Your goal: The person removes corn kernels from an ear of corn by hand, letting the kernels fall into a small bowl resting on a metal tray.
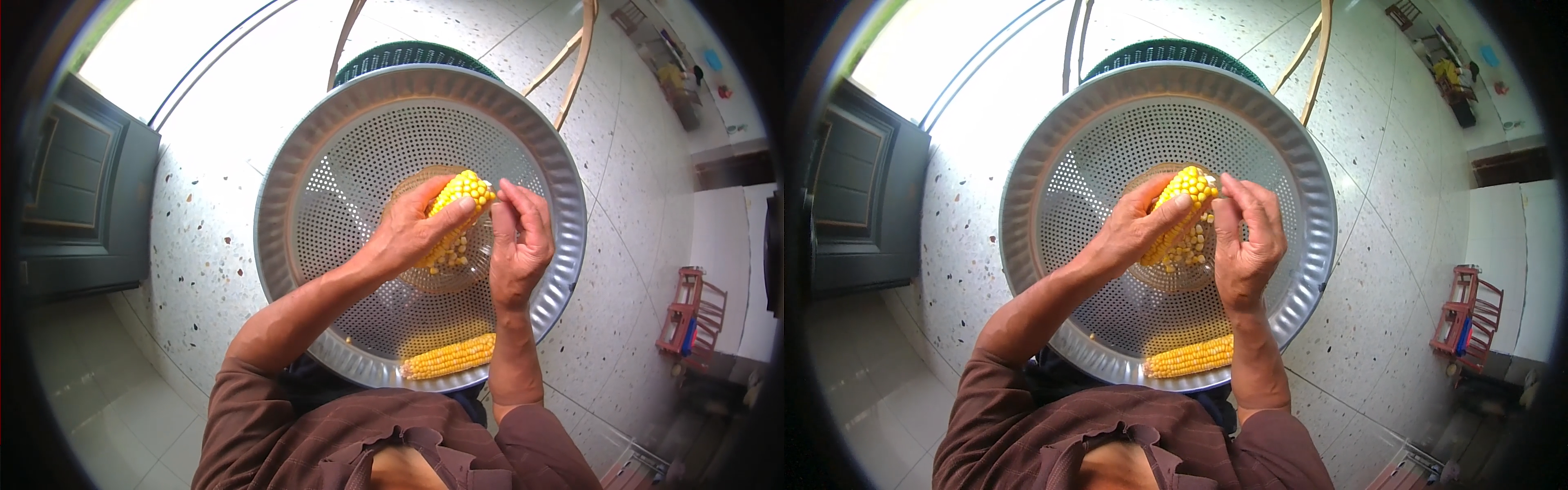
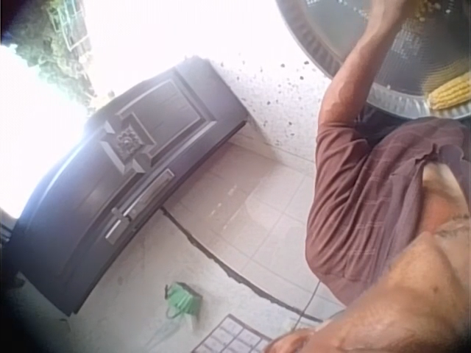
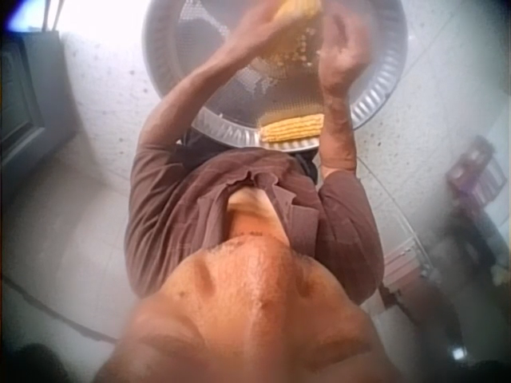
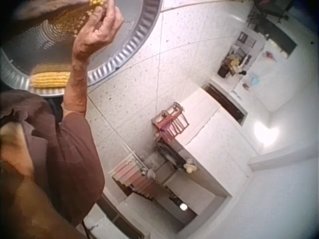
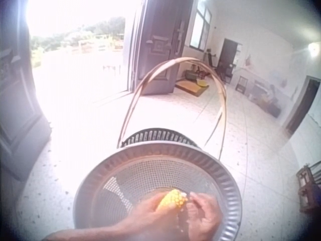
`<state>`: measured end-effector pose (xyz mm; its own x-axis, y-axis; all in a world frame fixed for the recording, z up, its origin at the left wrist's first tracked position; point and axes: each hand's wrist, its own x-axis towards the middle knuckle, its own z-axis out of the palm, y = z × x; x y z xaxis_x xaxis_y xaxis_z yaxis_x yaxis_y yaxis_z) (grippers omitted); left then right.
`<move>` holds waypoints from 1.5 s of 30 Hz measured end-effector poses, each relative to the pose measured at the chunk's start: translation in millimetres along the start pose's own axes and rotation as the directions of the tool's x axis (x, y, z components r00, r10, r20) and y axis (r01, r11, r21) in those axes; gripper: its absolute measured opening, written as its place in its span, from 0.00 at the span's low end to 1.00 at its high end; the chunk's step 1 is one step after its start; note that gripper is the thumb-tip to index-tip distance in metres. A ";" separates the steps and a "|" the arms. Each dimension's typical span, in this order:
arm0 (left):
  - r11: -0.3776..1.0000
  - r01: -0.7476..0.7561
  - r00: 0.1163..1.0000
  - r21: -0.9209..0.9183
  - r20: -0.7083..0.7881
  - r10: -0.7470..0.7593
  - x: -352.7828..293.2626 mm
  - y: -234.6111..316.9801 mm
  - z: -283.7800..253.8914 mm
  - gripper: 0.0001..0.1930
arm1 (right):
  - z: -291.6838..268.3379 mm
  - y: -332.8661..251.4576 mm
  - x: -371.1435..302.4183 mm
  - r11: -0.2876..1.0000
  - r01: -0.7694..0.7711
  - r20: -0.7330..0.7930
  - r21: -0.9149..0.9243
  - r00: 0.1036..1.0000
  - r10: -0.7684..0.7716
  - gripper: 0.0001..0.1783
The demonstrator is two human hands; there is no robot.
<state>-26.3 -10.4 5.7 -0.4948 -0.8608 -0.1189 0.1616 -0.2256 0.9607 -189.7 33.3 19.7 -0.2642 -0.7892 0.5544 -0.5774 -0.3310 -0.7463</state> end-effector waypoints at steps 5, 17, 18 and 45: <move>0.999 -0.013 1.000 0.033 0.014 0.012 -2.9 2.0 -0.2 0.27 | -1.3 3.4 -1.8 0.988 0.098 0.044 -0.119 0.995 -0.093 0.12; 0.999 0.011 1.000 0.035 0.014 -0.012 -3.1 3.5 -0.6 0.27 | -2.8 8.0 -2.1 0.999 -0.006 0.048 -0.053 0.999 0.008 0.07; 0.997 0.057 0.995 0.045 0.075 -0.060 -0.8 0.7 -4.3 0.27 | -4.2 7.5 -0.4 0.998 0.016 0.064 -0.062 0.998 -0.012 0.07; 0.986 0.033 0.999 0.165 0.036 -0.039 0.7 -2.6 -2.5 0.25 | -0.6 13.8 -3.5 0.998 -0.059 0.108 0.020 0.993 0.057 0.07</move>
<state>-24.9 -11.5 2.5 -0.5312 -0.8343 -0.1473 0.0019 -0.1750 0.9846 -197.2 31.9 7.7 -0.2120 -0.8578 0.4683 -0.5455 -0.2937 -0.7850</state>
